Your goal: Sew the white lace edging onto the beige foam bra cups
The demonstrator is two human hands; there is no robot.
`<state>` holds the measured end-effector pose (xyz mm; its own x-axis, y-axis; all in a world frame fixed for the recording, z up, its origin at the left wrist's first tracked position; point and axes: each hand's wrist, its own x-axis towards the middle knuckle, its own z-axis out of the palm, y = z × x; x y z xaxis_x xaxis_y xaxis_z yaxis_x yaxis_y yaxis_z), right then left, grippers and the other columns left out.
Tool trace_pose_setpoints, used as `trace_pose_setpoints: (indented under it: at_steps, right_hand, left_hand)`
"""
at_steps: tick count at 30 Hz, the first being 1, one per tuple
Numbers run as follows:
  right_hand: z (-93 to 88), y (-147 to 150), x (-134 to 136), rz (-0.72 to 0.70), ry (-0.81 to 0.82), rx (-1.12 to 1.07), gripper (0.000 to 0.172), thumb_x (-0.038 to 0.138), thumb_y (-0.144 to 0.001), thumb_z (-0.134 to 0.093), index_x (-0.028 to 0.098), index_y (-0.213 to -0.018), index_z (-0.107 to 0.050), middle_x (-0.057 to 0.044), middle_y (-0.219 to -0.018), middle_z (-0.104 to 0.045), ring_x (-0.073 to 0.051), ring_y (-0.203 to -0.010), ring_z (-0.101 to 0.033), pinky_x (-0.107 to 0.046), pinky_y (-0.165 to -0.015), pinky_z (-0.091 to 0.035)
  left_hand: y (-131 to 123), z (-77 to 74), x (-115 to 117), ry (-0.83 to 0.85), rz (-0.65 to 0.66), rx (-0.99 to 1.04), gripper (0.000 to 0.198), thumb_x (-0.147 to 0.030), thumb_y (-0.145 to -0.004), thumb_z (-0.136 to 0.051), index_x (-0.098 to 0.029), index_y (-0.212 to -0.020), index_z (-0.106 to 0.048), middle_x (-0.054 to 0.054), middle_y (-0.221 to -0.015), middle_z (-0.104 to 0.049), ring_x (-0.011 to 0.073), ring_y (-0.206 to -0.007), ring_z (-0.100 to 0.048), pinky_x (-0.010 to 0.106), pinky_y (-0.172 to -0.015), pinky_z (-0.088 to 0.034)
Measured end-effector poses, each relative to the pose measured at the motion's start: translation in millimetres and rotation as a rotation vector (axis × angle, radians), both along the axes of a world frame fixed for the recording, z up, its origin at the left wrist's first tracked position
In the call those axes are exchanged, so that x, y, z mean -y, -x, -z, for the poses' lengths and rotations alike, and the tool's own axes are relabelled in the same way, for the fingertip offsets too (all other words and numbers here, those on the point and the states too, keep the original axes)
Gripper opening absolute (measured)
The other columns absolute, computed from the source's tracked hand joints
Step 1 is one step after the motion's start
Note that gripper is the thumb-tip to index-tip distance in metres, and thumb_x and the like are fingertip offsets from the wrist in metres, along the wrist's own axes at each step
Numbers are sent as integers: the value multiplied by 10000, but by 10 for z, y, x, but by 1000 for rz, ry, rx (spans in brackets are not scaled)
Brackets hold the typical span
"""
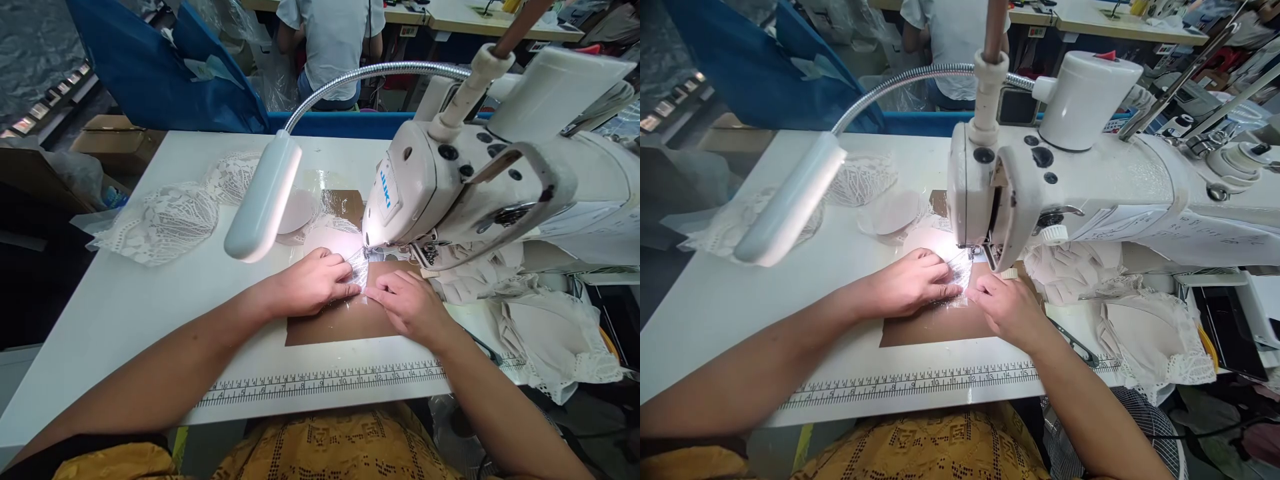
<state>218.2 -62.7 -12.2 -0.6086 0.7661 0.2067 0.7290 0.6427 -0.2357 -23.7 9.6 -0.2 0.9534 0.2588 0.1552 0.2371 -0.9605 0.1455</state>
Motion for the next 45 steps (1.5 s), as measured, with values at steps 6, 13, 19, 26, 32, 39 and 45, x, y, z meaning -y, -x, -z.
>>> trace_pose_setpoints:
  at_steps: [6,13,19,26,32,39,45]
  right_hand:
    - [22,2,6,14,-7,-85,401,16,-809,-467,206,-1115,-644,-24,-862,-608,-142,-709,-440,-270,-619,-271]
    - [-34,69,29,18,-19,73,346,28,-824,-469,193,-1067,-653,-36,-835,-593,-165,-743,-422,-286,-637,-265]
    - [-19,83,39,16,-27,82,309,49,-823,-482,196,-1046,-638,-29,-847,-588,-172,-755,-409,-293,-649,-260]
    - [-9,88,36,17,-39,68,309,37,-813,-481,190,-1036,-631,-23,-836,-578,-166,-745,-400,-291,-649,-250]
    - [-7,82,29,24,-48,57,281,50,-823,-488,191,-1012,-641,-23,-825,-578,-163,-738,-405,-295,-639,-247]
    - [-10,110,-8,88,-84,88,327,19,-811,-467,184,-1020,-658,-32,-805,-596,-163,-709,-426,-304,-616,-251]
    - [-23,166,-45,203,-97,107,364,13,-792,-482,207,-1042,-660,-42,-817,-618,-183,-755,-470,-310,-581,-257]
  left_hand:
    - [-6,17,4,-2,-7,8,323,-191,-970,-424,-243,-1210,-634,86,-893,-606,198,-806,-485,335,-704,-309]
    - [-42,2,43,60,-74,26,311,-234,-966,-412,-217,-1196,-620,116,-1225,-591,225,-943,-533,363,-795,-376]
    - [-157,21,78,-11,-193,-26,373,-236,-960,-407,-128,-1283,-559,144,-1312,-570,233,-896,-530,362,-743,-400]
    - [-145,46,55,-12,-200,-26,363,-221,-962,-399,-116,-1254,-587,114,-1326,-573,225,-889,-520,352,-735,-407]
    - [-153,24,53,35,-203,-5,365,-207,-956,-407,-105,-1260,-580,115,-1335,-569,231,-917,-524,356,-779,-420]
    - [-157,28,-22,19,-205,-14,377,-199,-925,-428,-101,-1251,-589,133,-1327,-570,241,-903,-517,364,-765,-425]
    - [-131,26,-59,28,-167,-6,382,-187,-934,-431,-123,-1289,-559,135,-1352,-550,249,-992,-527,377,-822,-420]
